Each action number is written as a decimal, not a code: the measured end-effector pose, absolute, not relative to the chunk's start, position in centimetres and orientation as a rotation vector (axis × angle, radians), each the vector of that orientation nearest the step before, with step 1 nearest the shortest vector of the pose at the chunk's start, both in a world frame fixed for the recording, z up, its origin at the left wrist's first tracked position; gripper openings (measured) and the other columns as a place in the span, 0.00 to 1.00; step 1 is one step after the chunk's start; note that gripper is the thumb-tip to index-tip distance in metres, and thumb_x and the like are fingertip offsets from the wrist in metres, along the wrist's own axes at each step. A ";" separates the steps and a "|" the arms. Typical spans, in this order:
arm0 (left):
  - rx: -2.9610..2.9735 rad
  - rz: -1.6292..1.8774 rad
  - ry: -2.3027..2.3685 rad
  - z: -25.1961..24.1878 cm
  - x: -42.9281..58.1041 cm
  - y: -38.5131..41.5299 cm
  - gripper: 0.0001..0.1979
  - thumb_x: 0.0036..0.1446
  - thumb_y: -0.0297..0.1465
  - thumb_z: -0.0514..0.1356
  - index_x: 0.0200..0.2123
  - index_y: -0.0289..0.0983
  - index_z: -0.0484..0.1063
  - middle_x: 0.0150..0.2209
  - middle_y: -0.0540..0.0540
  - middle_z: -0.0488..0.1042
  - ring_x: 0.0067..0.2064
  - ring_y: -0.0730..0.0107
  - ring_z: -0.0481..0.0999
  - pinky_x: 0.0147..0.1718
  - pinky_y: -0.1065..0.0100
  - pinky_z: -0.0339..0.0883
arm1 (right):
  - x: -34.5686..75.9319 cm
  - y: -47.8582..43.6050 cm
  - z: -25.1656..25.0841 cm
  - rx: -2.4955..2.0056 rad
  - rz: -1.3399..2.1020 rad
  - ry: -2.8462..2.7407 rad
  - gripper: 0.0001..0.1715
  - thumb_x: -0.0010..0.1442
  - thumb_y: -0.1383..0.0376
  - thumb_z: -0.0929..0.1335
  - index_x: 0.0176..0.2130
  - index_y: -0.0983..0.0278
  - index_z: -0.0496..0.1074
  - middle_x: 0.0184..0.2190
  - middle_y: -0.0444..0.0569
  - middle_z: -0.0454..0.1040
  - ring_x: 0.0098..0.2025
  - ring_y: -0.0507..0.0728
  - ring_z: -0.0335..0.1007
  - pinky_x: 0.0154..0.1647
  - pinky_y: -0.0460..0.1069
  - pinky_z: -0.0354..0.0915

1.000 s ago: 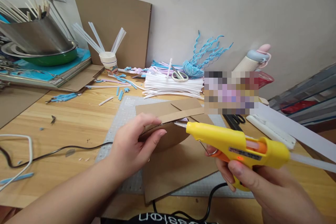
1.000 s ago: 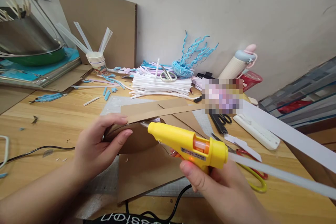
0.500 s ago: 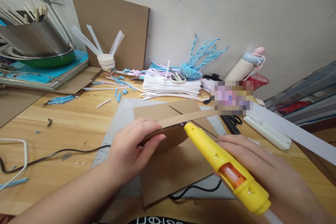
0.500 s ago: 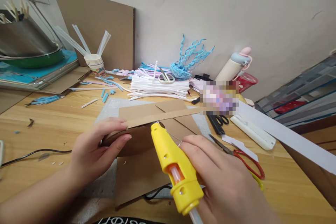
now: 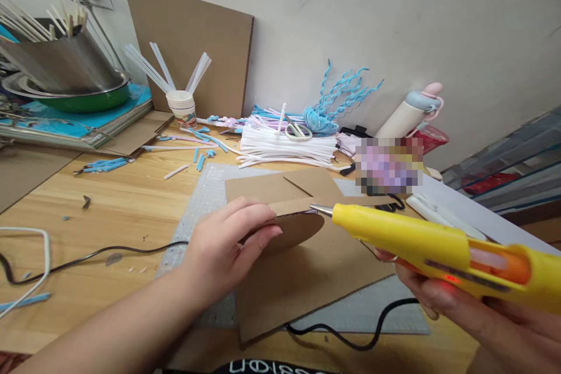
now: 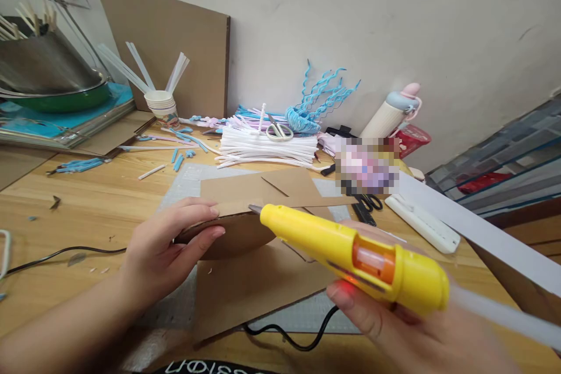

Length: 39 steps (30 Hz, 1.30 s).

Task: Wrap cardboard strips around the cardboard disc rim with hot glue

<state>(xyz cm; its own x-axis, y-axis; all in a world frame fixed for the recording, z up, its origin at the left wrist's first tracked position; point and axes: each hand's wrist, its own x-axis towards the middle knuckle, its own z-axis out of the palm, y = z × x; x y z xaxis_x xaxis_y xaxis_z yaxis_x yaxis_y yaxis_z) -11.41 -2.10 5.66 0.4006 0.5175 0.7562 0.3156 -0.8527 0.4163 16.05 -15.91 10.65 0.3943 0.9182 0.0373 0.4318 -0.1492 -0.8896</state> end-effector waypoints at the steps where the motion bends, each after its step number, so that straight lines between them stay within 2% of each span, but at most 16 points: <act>1: 2.437 1.439 0.763 5.5 -11.4 -2.1 0.06 0.65 0.28 0.61 0.44 0.43 0.71 0.35 0.51 0.80 0.34 0.72 0.81 0.32 0.73 0.75 | 16.2 -15.8 10.4 -1.732 0.738 -1.180 0.18 0.47 0.53 0.79 0.40 0.50 0.82 0.39 0.52 0.82 0.37 0.70 0.78 0.33 0.60 0.80; 3: 2.401 1.446 0.839 5.3 -11.5 -2.0 0.07 0.64 0.28 0.62 0.44 0.44 0.71 0.35 0.51 0.80 0.35 0.72 0.81 0.33 0.72 0.75 | 16.0 -15.1 10.2 -1.557 0.868 -1.138 0.14 0.53 0.53 0.77 0.40 0.52 0.81 0.36 0.53 0.81 0.24 0.61 0.73 0.20 0.55 0.73; 6: 2.317 1.462 0.999 4.8 -11.6 -1.6 0.09 0.62 0.28 0.63 0.45 0.43 0.70 0.37 0.52 0.80 0.36 0.71 0.81 0.35 0.71 0.75 | 15.5 -14.0 10.7 -1.344 0.852 -0.861 0.11 0.64 0.53 0.68 0.40 0.53 0.78 0.37 0.51 0.75 0.21 0.53 0.62 0.18 0.51 0.65; 8: 2.262 1.479 1.081 4.6 -11.6 -1.2 0.09 0.62 0.29 0.63 0.46 0.43 0.70 0.38 0.51 0.79 0.37 0.70 0.81 0.36 0.71 0.75 | 16.1 -13.7 10.7 -1.282 0.844 -0.757 0.17 0.66 0.52 0.64 0.34 0.55 0.77 0.35 0.50 0.69 0.20 0.51 0.58 0.15 0.49 0.59; 11: 2.219 1.488 1.134 4.3 -11.6 -0.8 0.08 0.63 0.31 0.62 0.45 0.43 0.71 0.39 0.51 0.79 0.38 0.70 0.80 0.37 0.70 0.74 | 18.5 -14.0 9.6 -1.238 1.014 -0.651 0.19 0.65 0.49 0.65 0.32 0.57 0.77 0.37 0.50 0.66 0.22 0.50 0.58 0.18 0.48 0.60; 15: 2.210 1.480 1.138 4.1 -11.6 -0.7 0.09 0.63 0.31 0.63 0.46 0.44 0.71 0.39 0.51 0.79 0.39 0.69 0.80 0.38 0.69 0.74 | 20.3 -15.4 6.6 -1.327 1.311 -0.544 0.15 0.63 0.51 0.70 0.33 0.58 0.80 0.28 0.47 0.66 0.21 0.51 0.56 0.18 0.46 0.59; 19: 2.226 1.481 1.109 3.9 -11.8 -0.9 0.10 0.62 0.31 0.64 0.47 0.45 0.72 0.40 0.51 0.79 0.40 0.69 0.80 0.40 0.70 0.74 | 19.4 -17.3 3.9 -1.476 1.548 -0.246 0.20 0.64 0.50 0.70 0.31 0.63 0.77 0.19 0.42 0.65 0.14 0.46 0.55 0.13 0.40 0.53; 25: 2.227 1.502 1.109 3.7 -11.8 -0.8 0.11 0.59 0.31 0.65 0.45 0.43 0.74 0.39 0.52 0.78 0.39 0.72 0.78 0.39 0.72 0.71 | 19.1 -19.8 2.4 -1.651 1.481 0.124 0.21 0.69 0.54 0.65 0.30 0.65 0.72 0.12 0.38 0.63 0.08 0.45 0.54 0.06 0.38 0.51; 31: 2.194 1.507 1.155 3.6 -11.7 -0.7 0.12 0.58 0.32 0.66 0.45 0.42 0.74 0.38 0.52 0.77 0.37 0.74 0.77 0.38 0.73 0.69 | 18.8 -21.3 2.4 -1.610 1.428 0.323 0.23 0.69 0.53 0.66 0.27 0.63 0.67 0.14 0.38 0.65 0.09 0.45 0.58 0.07 0.38 0.55; 35: 2.202 1.514 1.167 3.4 -11.7 -0.6 0.12 0.57 0.32 0.67 0.45 0.41 0.74 0.38 0.51 0.77 0.36 0.73 0.77 0.37 0.71 0.68 | 18.5 -21.0 3.3 -1.588 1.396 0.420 0.19 0.70 0.56 0.66 0.29 0.63 0.69 0.15 0.38 0.64 0.10 0.44 0.58 0.08 0.38 0.55; 39: 2.209 1.514 1.175 3.3 -11.9 -0.6 0.13 0.56 0.32 0.68 0.46 0.41 0.74 0.39 0.50 0.77 0.37 0.72 0.77 0.38 0.70 0.67 | 18.5 -20.6 4.1 -1.708 1.315 0.327 0.22 0.69 0.58 0.66 0.25 0.64 0.69 0.14 0.40 0.65 0.10 0.44 0.58 0.08 0.38 0.55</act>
